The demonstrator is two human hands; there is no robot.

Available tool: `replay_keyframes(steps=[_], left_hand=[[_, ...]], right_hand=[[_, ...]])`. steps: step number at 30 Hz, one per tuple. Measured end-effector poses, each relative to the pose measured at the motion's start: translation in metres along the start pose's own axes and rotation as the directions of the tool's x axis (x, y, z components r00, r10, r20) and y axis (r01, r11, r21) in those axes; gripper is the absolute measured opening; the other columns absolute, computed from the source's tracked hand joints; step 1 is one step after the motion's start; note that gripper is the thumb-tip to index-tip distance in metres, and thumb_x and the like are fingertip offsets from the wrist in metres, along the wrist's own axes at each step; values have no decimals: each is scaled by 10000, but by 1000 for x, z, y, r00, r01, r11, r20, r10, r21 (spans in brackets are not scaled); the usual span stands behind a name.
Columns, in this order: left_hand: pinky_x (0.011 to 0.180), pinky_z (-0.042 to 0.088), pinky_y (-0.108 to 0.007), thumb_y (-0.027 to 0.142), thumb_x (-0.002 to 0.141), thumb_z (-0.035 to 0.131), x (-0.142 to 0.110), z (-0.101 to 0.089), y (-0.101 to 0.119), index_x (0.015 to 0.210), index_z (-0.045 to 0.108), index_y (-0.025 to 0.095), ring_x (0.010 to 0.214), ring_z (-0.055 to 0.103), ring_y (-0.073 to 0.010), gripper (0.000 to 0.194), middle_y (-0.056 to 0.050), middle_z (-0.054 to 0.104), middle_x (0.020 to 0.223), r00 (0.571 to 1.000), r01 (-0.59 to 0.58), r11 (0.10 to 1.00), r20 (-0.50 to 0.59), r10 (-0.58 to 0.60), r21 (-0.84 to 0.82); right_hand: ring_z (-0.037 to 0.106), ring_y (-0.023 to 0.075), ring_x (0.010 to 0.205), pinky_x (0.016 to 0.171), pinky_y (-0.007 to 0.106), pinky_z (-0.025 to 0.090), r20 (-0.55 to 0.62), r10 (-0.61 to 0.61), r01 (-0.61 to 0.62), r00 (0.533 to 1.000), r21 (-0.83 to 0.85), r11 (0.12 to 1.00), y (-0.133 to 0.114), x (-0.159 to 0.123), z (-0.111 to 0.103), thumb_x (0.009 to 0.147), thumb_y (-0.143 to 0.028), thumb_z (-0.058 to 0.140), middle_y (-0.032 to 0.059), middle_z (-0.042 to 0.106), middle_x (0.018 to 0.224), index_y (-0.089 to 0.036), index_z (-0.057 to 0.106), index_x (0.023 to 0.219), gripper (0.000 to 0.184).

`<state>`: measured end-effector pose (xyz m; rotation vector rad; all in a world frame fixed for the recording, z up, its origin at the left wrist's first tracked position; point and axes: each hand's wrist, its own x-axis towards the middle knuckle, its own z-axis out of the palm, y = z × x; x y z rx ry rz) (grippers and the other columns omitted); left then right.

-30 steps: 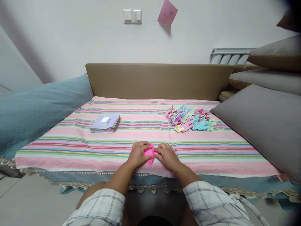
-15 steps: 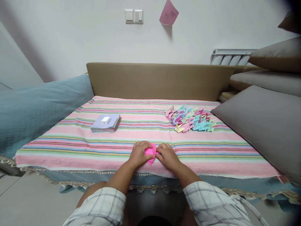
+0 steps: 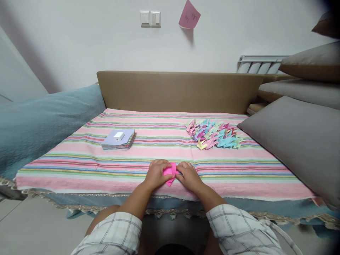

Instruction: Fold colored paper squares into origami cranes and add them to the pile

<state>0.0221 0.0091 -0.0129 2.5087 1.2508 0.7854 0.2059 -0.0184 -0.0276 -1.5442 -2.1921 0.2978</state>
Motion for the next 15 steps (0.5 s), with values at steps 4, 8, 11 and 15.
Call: replay_keyframes(steps=[4, 8, 11, 15], left_hand=[[890, 377, -382, 346, 630, 733, 0, 1, -1, 960, 679, 242, 985, 532, -230, 351, -39, 641, 1038, 1000, 7, 1000, -5, -7, 10], [885, 382, -386, 370, 634, 729, 0, 1, -1, 951, 690, 237, 976, 522, -232, 346, -44, 636, 1037, 1000, -9, 1000, -3, 9, 26], [888, 378, -392, 402, 650, 713, 0, 0, 0, 937, 698, 243, 980, 515, -235, 329, -46, 632, 1044, 1000, -9, 999, 11, 8, 35], [899, 368, -398, 407, 659, 704, 0, -1, 1, 933, 703, 250, 1005, 508, -243, 316, -49, 625, 1065, 999, 3, 999, 34, -4, 54]], right_hand=[[455, 201, 946, 812, 315, 348, 12, 5, -5, 1000, 0, 1000, 0, 0, 0, 822, -308, 588, 37, 566, 983, -278, 617, 1066, 248], [451, 198, 945, 809, 313, 345, 12, -1, 1, 1000, 0, 1000, 0, 0, -1, 827, -302, 582, 37, 562, 975, -280, 630, 1051, 231], [450, 195, 941, 809, 310, 344, 5, -3, 3, 1000, 12, 1000, 0, 0, 0, 827, -296, 582, 34, 562, 969, -277, 634, 1050, 230], [448, 189, 936, 804, 304, 343, -8, -9, 9, 1000, 9, 1000, 0, -1, 1, 829, -286, 581, 32, 560, 965, -268, 642, 1027, 208]])
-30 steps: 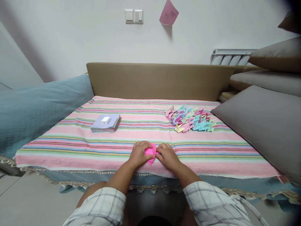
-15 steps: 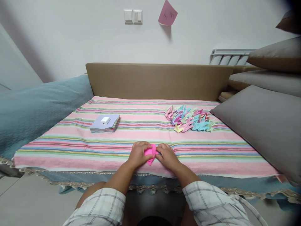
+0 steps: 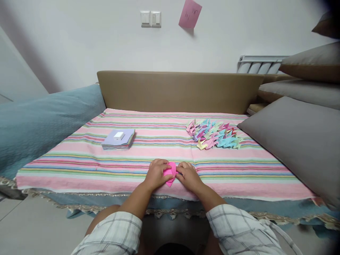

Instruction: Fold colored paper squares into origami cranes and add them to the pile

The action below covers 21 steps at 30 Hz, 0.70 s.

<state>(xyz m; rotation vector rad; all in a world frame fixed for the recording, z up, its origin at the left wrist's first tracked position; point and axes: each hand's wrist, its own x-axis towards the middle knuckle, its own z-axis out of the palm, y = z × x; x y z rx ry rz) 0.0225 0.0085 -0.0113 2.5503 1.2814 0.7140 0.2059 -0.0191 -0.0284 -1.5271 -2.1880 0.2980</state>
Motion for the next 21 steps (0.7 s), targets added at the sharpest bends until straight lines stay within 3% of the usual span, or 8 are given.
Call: replay_keyframes(steps=[8, 15, 21], left_hand=[[893, 359, -391, 396, 682, 684, 0, 1, 0, 936, 702, 261, 999, 512, -237, 288, -35, 626, 1057, 999, -27, 999, 18, 26, 19], [899, 366, -381, 323, 731, 632, -1, -1, 1, 998, 683, 265, 980, 527, -216, 278, -30, 643, 1032, 999, -38, 999, 7, 38, -32], [863, 388, -348, 199, 746, 591, 3, 3, 2, 831, 691, 235, 892, 573, -183, 136, -14, 678, 923, 998, 30, 996, -46, -34, -87]], right_hand=[[449, 188, 921, 792, 308, 343, 8, -24, 25, 1000, -64, 998, -2, -1, -2, 841, -297, 565, 38, 566, 948, -239, 662, 906, 130], [487, 189, 936, 825, 319, 359, -42, -5, 7, 999, 47, 999, 1, 0, -2, 803, -313, 622, 36, 599, 957, -247, 669, 937, 157], [493, 191, 941, 833, 321, 357, -38, 18, -15, 999, 69, 997, 1, 1, -2, 794, -319, 632, 35, 608, 960, -238, 667, 907, 143]])
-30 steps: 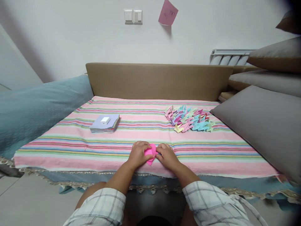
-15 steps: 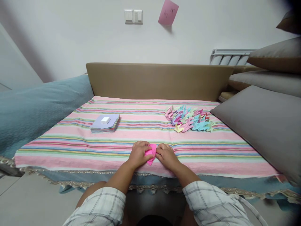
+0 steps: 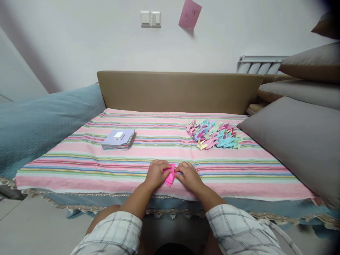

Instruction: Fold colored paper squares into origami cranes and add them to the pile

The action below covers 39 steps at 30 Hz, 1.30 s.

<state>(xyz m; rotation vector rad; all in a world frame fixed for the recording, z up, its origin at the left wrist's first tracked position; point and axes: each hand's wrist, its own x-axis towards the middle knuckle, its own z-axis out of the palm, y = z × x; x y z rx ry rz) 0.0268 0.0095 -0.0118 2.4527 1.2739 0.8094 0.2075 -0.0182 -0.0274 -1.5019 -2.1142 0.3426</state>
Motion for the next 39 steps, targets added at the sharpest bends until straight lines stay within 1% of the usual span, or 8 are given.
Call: replay_keyframes(steps=[3, 8, 11, 14, 16, 22, 29, 39], left_hand=[[803, 409, -317, 165, 715, 593, 3, -1, 4, 760, 633, 210, 799, 575, -166, 74, 2, 667, 811, 998, 66, 998, -11, -66, -19], [727, 424, -266, 117, 666, 573, 8, -7, 7, 912, 589, 222, 759, 584, -146, 268, 23, 659, 815, 981, 190, 980, 48, -187, -61], [692, 428, -245, 110, 671, 549, 13, -8, 4, 890, 636, 224, 759, 594, -143, 261, 23, 677, 815, 972, 216, 974, 109, -209, -65], [661, 431, -242, 118, 681, 529, 16, -9, 0, 874, 679, 234, 761, 602, -153, 271, 19, 691, 830, 966, 224, 973, 145, -214, -51], [659, 432, -247, 140, 688, 536, 17, -8, -2, 869, 693, 239, 765, 605, -162, 259, 12, 693, 832, 966, 219, 976, 145, -215, -12], [683, 430, -265, 225, 749, 544, 18, -2, -1, 816, 698, 229, 774, 597, -174, 168, -22, 669, 821, 977, 196, 973, 59, -204, 125], [715, 429, -266, 172, 764, 504, 17, 0, -1, 823, 686, 212, 803, 591, -173, 195, -31, 654, 824, 978, 187, 972, 64, -197, 143], [708, 397, -278, 266, 807, 530, 15, -1, 9, 788, 658, 205, 794, 579, -173, 143, -31, 634, 798, 975, 206, 951, 30, -219, 231]], right_hand=[[493, 191, 942, 833, 320, 357, 2, 2, -2, 1000, 7, 1000, 0, 0, 0, 794, -306, 633, 36, 607, 964, -234, 661, 911, 141], [489, 187, 942, 827, 317, 357, 14, 3, -3, 1000, -4, 1000, -1, 1, 0, 788, -304, 641, 34, 601, 968, -236, 656, 914, 144], [490, 189, 944, 828, 319, 359, 20, 5, -4, 1000, -7, 1000, -1, 1, -1, 790, -304, 638, 34, 601, 971, -241, 658, 926, 151], [486, 195, 956, 841, 328, 357, 25, 11, -11, 1000, 0, 1000, -1, 0, 0, 792, -308, 636, 37, 599, 982, -255, 661, 965, 182], [481, 197, 965, 850, 332, 355, 24, 11, -11, 1000, 2, 1000, -1, 0, 0, 792, -305, 638, 36, 594, 990, -273, 657, 1009, 220], [475, 204, 964, 848, 335, 361, 37, 13, -12, 999, -27, 1000, -1, 0, 0, 803, -314, 624, 39, 581, 987, -309, 645, 1078, 275], [467, 204, 969, 858, 336, 361, 51, 12, -9, 999, -57, 998, -4, -1, -1, 809, -301, 619, 40, 573, 1005, -330, 605, 1151, 343], [454, 204, 972, 835, 329, 354, 84, 7, 3, 996, -114, 994, -6, 0, -2, 829, -327, 589, 39, 557, 1007, -318, 602, 1141, 313]])
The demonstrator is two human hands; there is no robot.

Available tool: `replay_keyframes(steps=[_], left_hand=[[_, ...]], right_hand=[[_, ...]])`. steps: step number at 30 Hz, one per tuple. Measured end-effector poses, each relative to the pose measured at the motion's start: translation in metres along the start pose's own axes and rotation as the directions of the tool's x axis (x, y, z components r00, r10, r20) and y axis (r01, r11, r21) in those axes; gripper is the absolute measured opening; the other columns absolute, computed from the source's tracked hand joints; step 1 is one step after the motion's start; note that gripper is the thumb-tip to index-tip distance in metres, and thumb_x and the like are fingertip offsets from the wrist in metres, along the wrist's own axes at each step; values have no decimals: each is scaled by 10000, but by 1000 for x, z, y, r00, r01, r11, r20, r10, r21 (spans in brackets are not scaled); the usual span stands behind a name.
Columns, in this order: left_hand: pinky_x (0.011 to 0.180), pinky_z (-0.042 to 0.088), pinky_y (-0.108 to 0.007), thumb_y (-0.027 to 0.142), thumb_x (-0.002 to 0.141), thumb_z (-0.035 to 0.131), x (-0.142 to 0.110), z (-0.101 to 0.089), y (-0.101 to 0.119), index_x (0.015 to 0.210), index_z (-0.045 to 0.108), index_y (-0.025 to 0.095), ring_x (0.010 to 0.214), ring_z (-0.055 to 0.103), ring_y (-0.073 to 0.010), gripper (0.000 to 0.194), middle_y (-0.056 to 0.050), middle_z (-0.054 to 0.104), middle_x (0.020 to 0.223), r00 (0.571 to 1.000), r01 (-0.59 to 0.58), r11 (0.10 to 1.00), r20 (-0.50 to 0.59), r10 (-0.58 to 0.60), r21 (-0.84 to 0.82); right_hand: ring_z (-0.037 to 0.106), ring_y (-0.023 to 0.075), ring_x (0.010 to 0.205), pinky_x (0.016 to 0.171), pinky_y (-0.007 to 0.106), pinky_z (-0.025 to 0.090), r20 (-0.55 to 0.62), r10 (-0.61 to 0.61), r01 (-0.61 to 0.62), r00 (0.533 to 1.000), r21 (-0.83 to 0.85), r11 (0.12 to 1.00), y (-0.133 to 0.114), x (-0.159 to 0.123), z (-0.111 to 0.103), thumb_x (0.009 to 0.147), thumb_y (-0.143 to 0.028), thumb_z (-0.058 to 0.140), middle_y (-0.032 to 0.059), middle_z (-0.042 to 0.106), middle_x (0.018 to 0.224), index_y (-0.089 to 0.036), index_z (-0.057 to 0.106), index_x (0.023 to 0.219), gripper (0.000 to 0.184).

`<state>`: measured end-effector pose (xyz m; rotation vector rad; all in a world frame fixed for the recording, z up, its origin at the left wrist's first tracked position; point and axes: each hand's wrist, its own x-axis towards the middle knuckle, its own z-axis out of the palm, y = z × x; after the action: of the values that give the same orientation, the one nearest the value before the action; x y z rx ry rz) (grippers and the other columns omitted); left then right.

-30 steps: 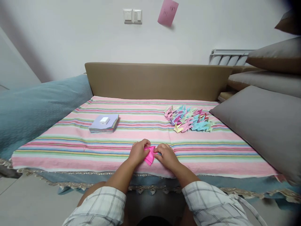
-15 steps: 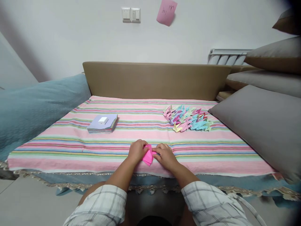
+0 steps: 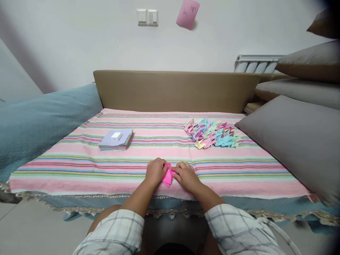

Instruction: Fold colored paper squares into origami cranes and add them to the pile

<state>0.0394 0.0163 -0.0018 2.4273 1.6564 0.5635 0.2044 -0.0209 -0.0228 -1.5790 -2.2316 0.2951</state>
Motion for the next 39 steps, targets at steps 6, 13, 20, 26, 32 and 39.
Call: replay_keyframes(steps=[6, 13, 20, 26, 32, 39], left_hand=[[662, 384, -263, 306, 789, 581, -1, 10, -7, 710, 633, 198, 712, 561, -145, 144, -5, 611, 731, 994, -13, 994, -110, 1, -107], [656, 390, -275, 280, 782, 573, -3, 11, -11, 658, 608, 185, 720, 553, -154, 160, -19, 600, 736, 988, -81, 994, -135, 71, -74], [857, 404, -323, 162, 715, 617, -5, 2, -12, 1029, 622, 220, 950, 569, -197, 319, -26, 665, 1026, 994, -112, 974, -17, 111, -197], [908, 378, -365, 205, 707, 644, -6, 0, -8, 1059, 628, 251, 996, 557, -224, 355, -12, 672, 1049, 995, -90, 970, 22, 98, -224], [868, 384, -353, 214, 684, 649, -7, -1, -5, 991, 617, 238, 939, 564, -216, 309, -14, 674, 981, 997, -80, 968, -7, 81, -239], [862, 380, -346, 202, 679, 640, -10, 0, -8, 693, 542, 203, 894, 560, -187, 99, -3, 669, 941, 993, -118, 935, -52, 107, -333]], right_hand=[[454, 203, 973, 839, 328, 349, -6, 1, -1, 1000, 8, 1000, 1, 0, 1, 828, -332, 589, 39, 558, 1002, -306, 615, 1110, 285], [459, 205, 971, 848, 337, 350, -35, -5, 6, 999, 49, 999, 4, -1, 4, 820, -322, 600, 41, 565, 1000, -319, 615, 1123, 303], [464, 208, 978, 846, 341, 356, -37, -3, 6, 999, 75, 997, 5, 0, 6, 810, -325, 614, 41, 571, 1008, -304, 624, 1107, 298], [475, 206, 950, 830, 333, 359, -87, 2, 6, 996, 93, 996, 4, 0, 7, 795, -311, 630, 39, 584, 973, -284, 647, 1050, 256], [504, 193, 908, 795, 318, 352, -128, -9, 23, 992, 104, 994, 0, 1, 9, 782, -254, 645, 27, 623, 917, -238, 676, 817, 50], [529, 176, 875, 777, 306, 356, -62, -52, 58, 997, 96, 994, 0, 1, 3, 819, -245, 597, 22, 643, 927, -236, 677, 862, 92]])
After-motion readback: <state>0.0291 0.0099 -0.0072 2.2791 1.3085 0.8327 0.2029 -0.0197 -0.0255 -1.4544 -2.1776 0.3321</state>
